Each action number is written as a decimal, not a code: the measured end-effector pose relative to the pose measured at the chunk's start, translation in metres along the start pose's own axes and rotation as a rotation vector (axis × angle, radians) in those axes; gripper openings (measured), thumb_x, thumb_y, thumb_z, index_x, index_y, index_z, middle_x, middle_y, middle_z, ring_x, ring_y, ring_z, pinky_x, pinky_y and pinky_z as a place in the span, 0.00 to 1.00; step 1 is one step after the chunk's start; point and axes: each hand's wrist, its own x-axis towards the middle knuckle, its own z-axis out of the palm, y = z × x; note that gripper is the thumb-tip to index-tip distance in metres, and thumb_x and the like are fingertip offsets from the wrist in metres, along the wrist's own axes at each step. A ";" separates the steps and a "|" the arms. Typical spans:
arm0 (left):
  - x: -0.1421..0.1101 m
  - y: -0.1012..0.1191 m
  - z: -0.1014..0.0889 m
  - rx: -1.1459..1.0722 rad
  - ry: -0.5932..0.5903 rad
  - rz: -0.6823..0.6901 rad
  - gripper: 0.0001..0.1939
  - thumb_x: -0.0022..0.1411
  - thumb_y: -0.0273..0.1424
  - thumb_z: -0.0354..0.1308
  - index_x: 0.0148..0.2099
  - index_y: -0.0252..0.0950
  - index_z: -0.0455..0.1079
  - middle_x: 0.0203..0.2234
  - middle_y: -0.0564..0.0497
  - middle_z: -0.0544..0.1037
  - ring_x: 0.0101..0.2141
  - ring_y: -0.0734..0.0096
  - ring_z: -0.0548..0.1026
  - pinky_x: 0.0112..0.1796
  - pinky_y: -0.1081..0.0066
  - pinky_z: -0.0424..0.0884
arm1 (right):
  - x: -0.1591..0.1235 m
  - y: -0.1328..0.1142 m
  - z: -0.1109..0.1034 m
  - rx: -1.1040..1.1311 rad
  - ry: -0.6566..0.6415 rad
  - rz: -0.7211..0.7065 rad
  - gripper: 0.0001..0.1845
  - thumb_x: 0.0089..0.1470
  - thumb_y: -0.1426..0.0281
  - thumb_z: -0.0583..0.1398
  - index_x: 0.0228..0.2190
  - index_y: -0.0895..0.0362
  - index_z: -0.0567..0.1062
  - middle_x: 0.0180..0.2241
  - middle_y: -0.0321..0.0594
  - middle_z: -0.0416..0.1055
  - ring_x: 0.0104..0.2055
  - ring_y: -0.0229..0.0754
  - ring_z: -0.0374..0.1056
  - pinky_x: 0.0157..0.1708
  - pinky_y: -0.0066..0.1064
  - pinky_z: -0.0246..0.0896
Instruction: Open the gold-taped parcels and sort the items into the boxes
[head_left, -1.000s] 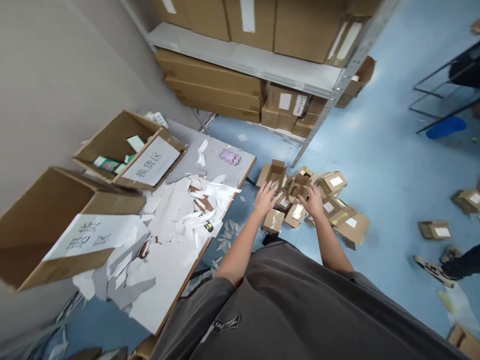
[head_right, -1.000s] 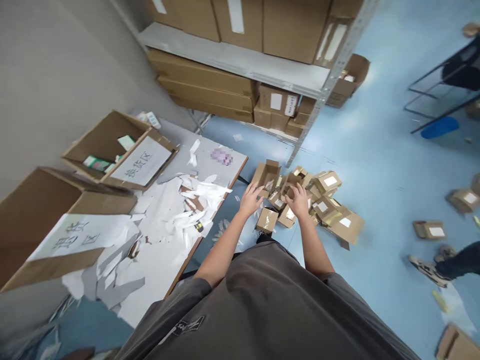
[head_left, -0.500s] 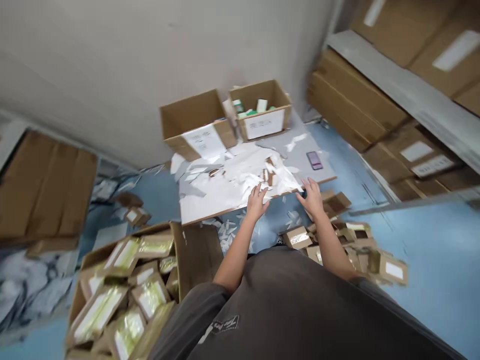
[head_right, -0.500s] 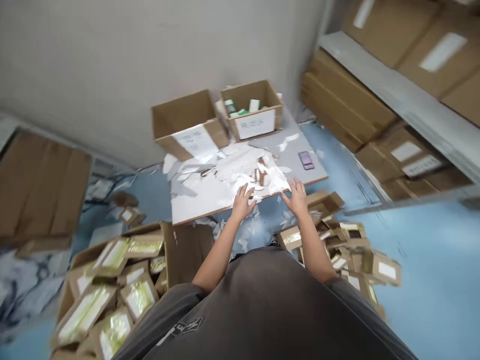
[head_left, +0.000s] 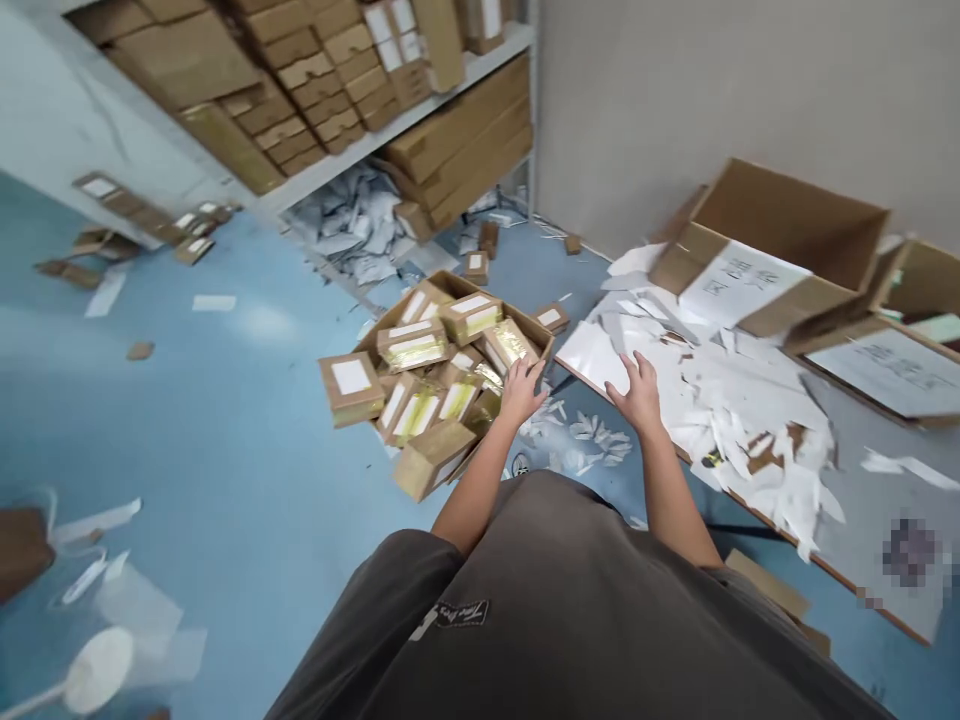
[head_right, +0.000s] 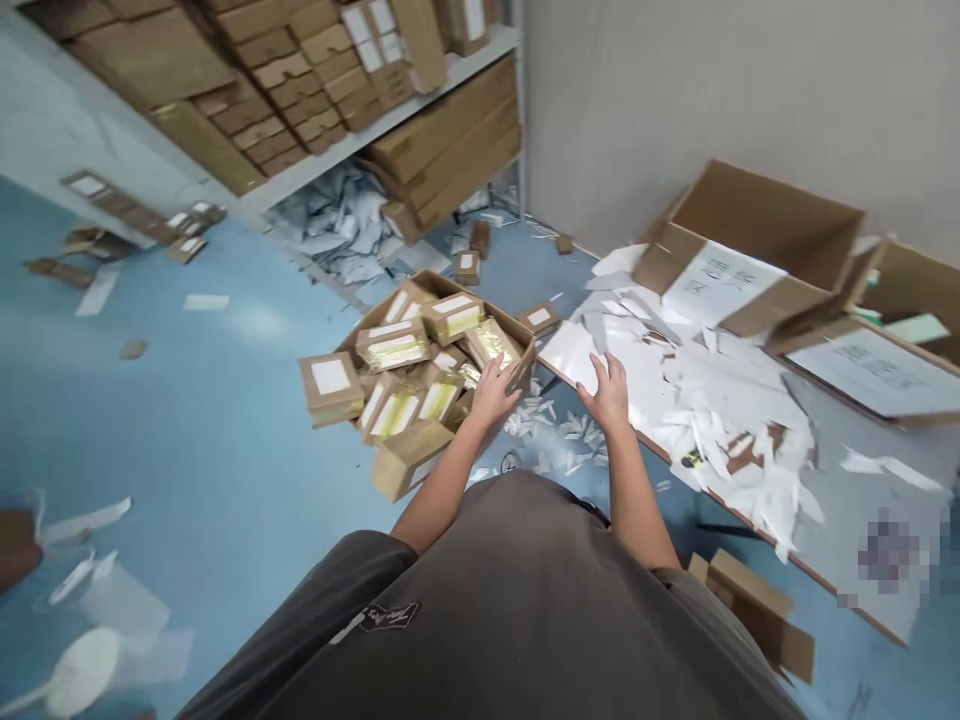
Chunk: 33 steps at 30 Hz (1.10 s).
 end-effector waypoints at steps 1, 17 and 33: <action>-0.007 -0.021 -0.012 0.001 0.021 -0.053 0.37 0.64 0.34 0.67 0.72 0.42 0.63 0.74 0.41 0.55 0.72 0.44 0.54 0.70 0.47 0.55 | 0.017 -0.019 0.015 0.019 -0.035 -0.046 0.36 0.61 0.59 0.62 0.68 0.52 0.64 0.70 0.55 0.56 0.70 0.65 0.54 0.67 0.65 0.55; -0.120 -0.173 -0.099 0.117 0.179 -0.871 0.48 0.58 0.40 0.73 0.75 0.43 0.57 0.77 0.40 0.48 0.74 0.35 0.47 0.69 0.43 0.56 | 0.161 -0.248 0.202 0.224 -0.607 -0.634 0.41 0.60 0.61 0.64 0.71 0.49 0.61 0.75 0.48 0.47 0.75 0.66 0.43 0.71 0.66 0.45; 0.088 -0.362 -0.155 0.178 -0.325 -0.765 0.71 0.42 0.57 0.77 0.80 0.41 0.46 0.79 0.41 0.32 0.74 0.27 0.28 0.69 0.34 0.42 | 0.251 -0.260 0.316 0.198 -0.819 -0.698 0.50 0.57 0.61 0.67 0.74 0.49 0.54 0.77 0.48 0.37 0.77 0.69 0.36 0.71 0.66 0.42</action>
